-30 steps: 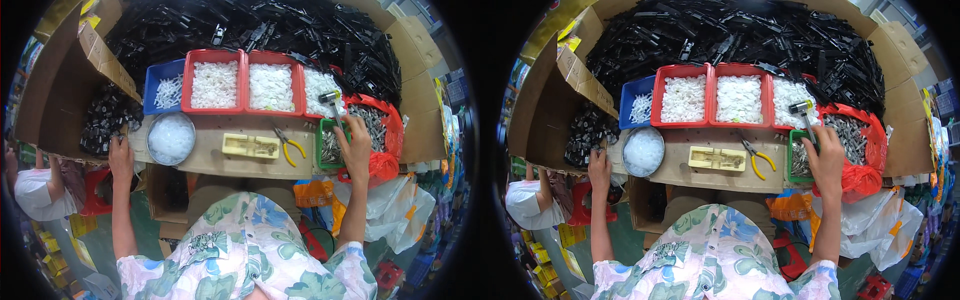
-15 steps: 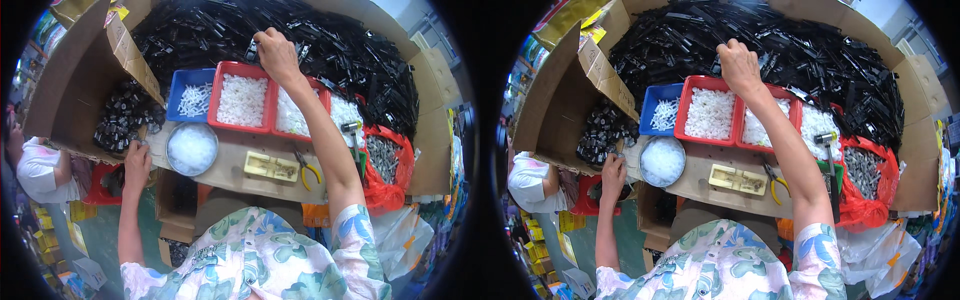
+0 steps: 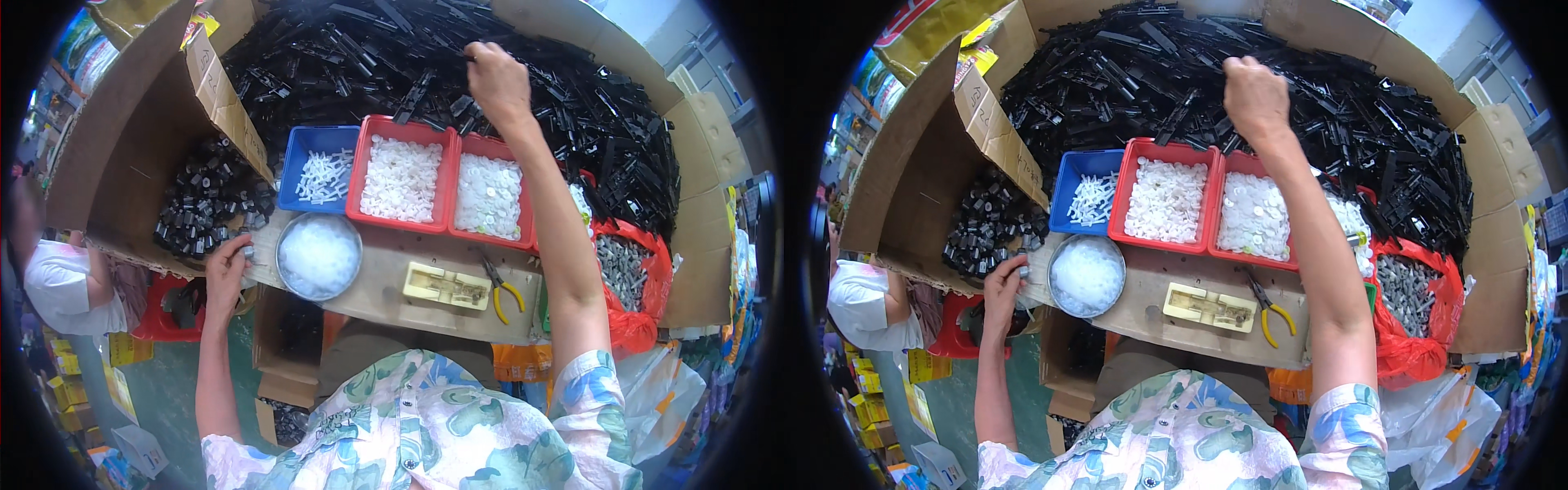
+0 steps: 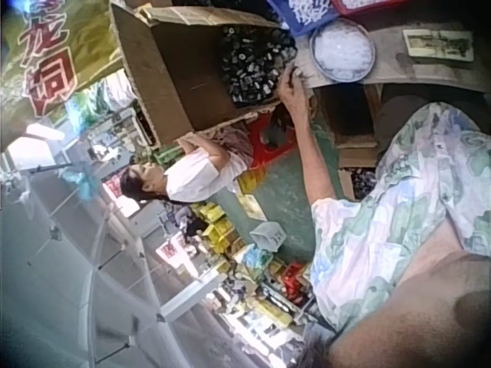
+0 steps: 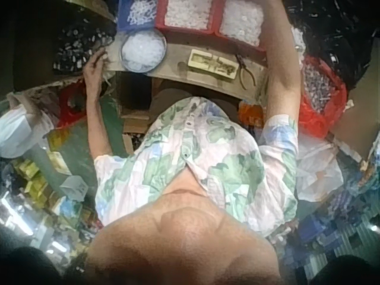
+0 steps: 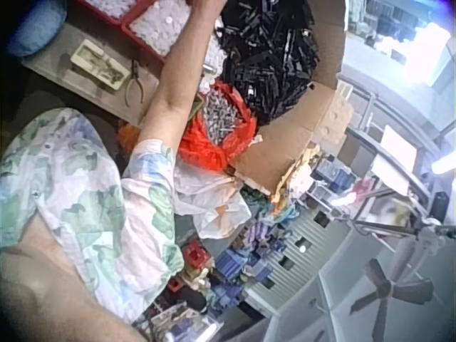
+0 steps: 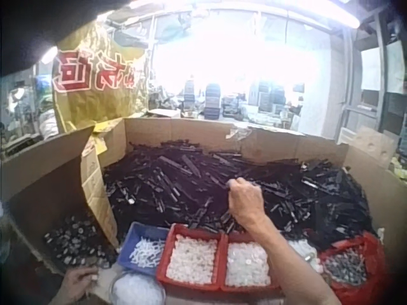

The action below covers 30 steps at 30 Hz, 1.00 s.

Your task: The person assembles small lock mechanisms at a workbench. They pick up white plastic pieces and metal pins, place them into a wooden jig, and use pliers and a hammer to secure the components. The assembled units are then placed into a blue bin.

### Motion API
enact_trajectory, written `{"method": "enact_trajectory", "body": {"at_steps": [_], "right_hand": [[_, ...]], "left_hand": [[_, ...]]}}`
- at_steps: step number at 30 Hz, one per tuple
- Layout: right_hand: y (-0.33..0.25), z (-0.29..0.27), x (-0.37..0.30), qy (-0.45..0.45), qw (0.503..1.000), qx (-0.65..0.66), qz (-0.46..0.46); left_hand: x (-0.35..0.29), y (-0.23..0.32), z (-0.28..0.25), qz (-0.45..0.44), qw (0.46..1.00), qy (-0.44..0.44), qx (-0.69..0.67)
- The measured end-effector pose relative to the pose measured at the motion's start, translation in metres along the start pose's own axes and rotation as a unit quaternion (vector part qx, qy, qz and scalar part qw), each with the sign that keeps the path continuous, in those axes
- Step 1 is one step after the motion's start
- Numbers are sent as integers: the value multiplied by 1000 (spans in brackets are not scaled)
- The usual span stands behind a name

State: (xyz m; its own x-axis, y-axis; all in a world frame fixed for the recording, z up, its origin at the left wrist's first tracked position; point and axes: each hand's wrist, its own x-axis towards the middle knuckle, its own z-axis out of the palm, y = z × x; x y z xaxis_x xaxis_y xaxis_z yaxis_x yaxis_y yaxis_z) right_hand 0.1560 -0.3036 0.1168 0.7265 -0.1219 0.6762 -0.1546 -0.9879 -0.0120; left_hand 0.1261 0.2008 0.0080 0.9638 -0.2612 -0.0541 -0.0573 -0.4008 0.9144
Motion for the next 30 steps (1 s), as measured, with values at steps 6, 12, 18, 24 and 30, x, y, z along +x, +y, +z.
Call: {"method": "enact_trajectory", "body": {"at_steps": [6,12,18,24,30], "right_hand": [[33,-108,-67,-74,942,322,59],[15,-186,-124,-283,879,377,73],[-37,-141,-151,-488,801,320,-132],[-90,-93,-187,-400,825,367,-160],[-97,-89,-185,-420,813,366,-172]], "left_hand": [[-12,18,6,-13,985,37,-169],[-38,56,30,-35,955,2,-293],[-70,69,82,-73,935,-92,-335],[-89,73,120,-109,917,-105,-368],[-95,65,134,-143,896,-100,-408]]}}
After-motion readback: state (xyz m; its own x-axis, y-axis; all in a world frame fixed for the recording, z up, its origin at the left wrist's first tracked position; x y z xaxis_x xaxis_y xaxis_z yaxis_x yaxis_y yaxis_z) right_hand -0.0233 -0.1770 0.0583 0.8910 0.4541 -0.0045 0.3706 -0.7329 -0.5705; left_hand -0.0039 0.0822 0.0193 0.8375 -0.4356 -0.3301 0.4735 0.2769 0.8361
